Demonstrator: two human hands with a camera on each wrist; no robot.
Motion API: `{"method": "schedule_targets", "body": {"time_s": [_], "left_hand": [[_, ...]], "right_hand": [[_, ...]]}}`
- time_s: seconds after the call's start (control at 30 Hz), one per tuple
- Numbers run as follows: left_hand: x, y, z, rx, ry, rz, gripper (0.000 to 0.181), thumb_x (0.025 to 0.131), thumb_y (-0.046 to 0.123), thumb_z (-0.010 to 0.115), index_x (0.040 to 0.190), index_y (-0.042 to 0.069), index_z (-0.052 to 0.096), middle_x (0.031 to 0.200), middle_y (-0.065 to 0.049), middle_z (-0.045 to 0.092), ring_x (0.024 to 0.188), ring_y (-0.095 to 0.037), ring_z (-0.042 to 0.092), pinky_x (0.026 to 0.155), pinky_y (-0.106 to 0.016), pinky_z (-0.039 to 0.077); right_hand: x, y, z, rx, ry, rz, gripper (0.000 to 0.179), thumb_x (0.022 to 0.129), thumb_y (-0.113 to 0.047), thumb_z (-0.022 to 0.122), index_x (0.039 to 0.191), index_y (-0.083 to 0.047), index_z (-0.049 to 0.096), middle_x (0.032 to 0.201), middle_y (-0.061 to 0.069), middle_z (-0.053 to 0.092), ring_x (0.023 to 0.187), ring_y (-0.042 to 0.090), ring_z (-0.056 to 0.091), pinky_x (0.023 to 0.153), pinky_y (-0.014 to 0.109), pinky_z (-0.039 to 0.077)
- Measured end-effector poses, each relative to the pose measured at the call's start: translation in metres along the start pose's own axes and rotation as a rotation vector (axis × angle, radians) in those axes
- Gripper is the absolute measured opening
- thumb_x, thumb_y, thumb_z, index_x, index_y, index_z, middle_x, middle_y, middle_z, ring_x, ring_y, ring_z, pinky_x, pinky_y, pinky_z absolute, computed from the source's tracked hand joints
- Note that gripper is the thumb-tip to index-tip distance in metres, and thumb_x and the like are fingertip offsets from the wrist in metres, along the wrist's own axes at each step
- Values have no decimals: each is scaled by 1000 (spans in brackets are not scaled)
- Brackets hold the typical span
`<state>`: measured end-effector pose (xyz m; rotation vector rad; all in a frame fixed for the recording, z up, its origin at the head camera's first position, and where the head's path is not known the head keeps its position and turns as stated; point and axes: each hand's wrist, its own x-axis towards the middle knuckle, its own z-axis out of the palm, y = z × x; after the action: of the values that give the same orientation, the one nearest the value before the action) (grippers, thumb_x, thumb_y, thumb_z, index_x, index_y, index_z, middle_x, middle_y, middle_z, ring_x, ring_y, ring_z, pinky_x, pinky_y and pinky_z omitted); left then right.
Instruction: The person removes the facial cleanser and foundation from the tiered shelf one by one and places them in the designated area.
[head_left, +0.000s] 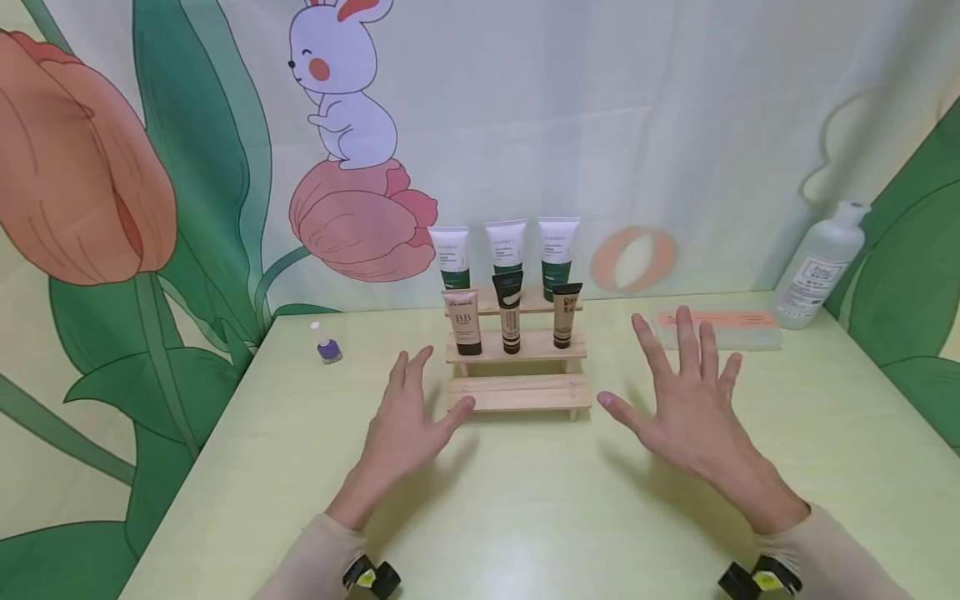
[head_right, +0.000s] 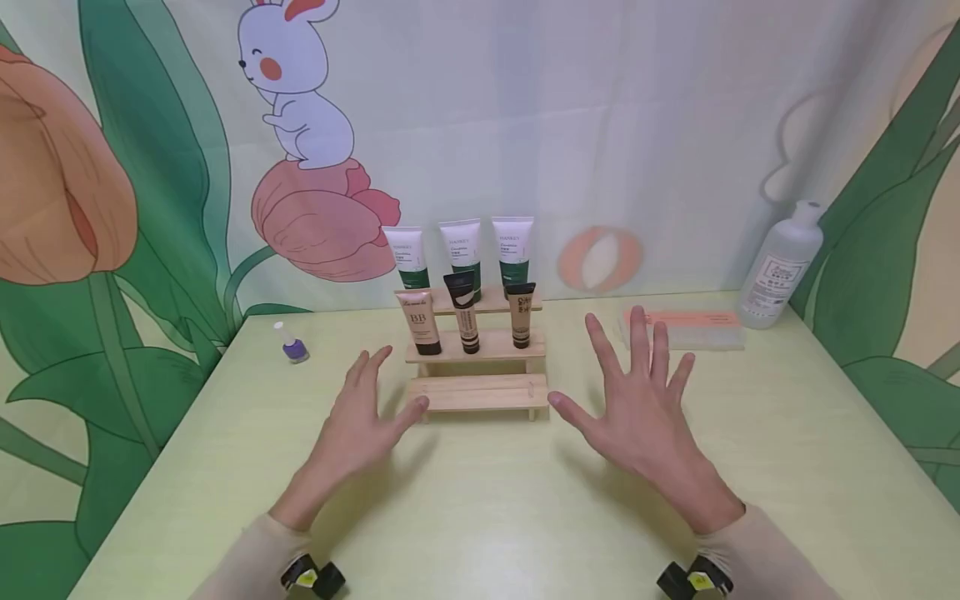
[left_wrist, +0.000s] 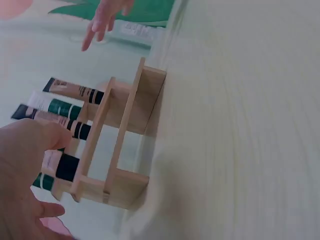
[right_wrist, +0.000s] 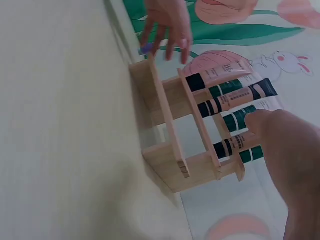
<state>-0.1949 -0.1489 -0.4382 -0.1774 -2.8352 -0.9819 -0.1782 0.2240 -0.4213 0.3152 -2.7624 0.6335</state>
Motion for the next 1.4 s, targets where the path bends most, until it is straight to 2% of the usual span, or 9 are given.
{"method": "schedule_targets", "body": {"time_s": [0.07, 0.13, 0.2, 0.3, 0.43, 0.6, 0.83, 1.1, 1.4], "left_hand": [[5, -5, 3, -133, -9, -19, 83, 103, 50, 76, 169, 12, 42, 171, -26, 42, 145, -48, 58, 104, -69, 57], [10, -11, 7, -260, -26, -37, 65, 105, 36, 78, 159, 9, 54, 159, -22, 58, 134, -41, 68, 104, -60, 60], [15, -16, 13, -351, -36, -52, 49, 105, 28, 78, 149, 10, 64, 146, -17, 69, 122, -32, 75, 97, -49, 64], [21, -23, 21, -455, -51, -79, 33, 105, 19, 78, 136, 11, 72, 128, -12, 77, 110, -24, 78, 87, -36, 64], [25, -32, 29, -574, -66, -87, 26, 103, 11, 78, 129, 10, 75, 114, -13, 78, 97, -19, 76, 77, -26, 60], [28, -46, 33, -650, -78, -59, 27, 103, 12, 81, 130, 10, 77, 113, -14, 76, 98, -19, 71, 78, -22, 57], [29, -50, 34, -664, -100, -31, 26, 104, 12, 80, 130, 11, 78, 111, -12, 75, 96, -18, 71, 79, -23, 58], [27, -49, 34, -658, -96, -23, 24, 106, 13, 79, 130, 14, 78, 109, -10, 73, 95, -22, 69, 77, -23, 57], [27, -51, 36, -647, -95, -16, 25, 105, 15, 80, 130, 15, 78, 109, -10, 73, 94, -21, 68, 76, -23, 55]], "right_hand": [[7, 0, -3, 88, 16, -16, 103, 103, -60, 73, 181, -25, 14, 184, 28, -1, 165, 62, 3, 115, 94, 14], [16, 1, -5, 200, 35, -28, 96, 105, -50, 76, 179, -21, 21, 181, 27, 17, 161, 58, 24, 116, 86, 31], [25, 1, -4, 320, 54, -32, 87, 107, -40, 77, 176, -17, 29, 174, 24, 37, 154, 51, 41, 114, 76, 44], [40, 2, 2, 509, 70, -21, 74, 107, -31, 79, 170, -15, 42, 156, 16, 61, 138, 37, 63, 112, 50, 57], [58, 2, 14, 740, 74, -11, 61, 106, -20, 81, 160, -11, 54, 140, 17, 72, 126, 29, 72, 102, 23, 59], [79, -3, 29, 941, 91, -49, 51, 102, -9, 83, 148, -3, 63, 135, 22, 73, 122, 25, 73, 100, 22, 60], [95, -14, 41, 1007, 100, -63, 44, 100, -1, 82, 141, 4, 65, 127, 12, 74, 116, 18, 72, 99, 22, 60], [100, -20, 45, 960, 101, -59, 39, 99, 1, 83, 134, 4, 67, 119, 13, 74, 108, 16, 72, 95, 21, 59], [97, -18, 35, 902, 128, -25, 34, 101, -4, 82, 131, 4, 68, 115, 11, 74, 104, 13, 72, 91, 18, 58]]}}
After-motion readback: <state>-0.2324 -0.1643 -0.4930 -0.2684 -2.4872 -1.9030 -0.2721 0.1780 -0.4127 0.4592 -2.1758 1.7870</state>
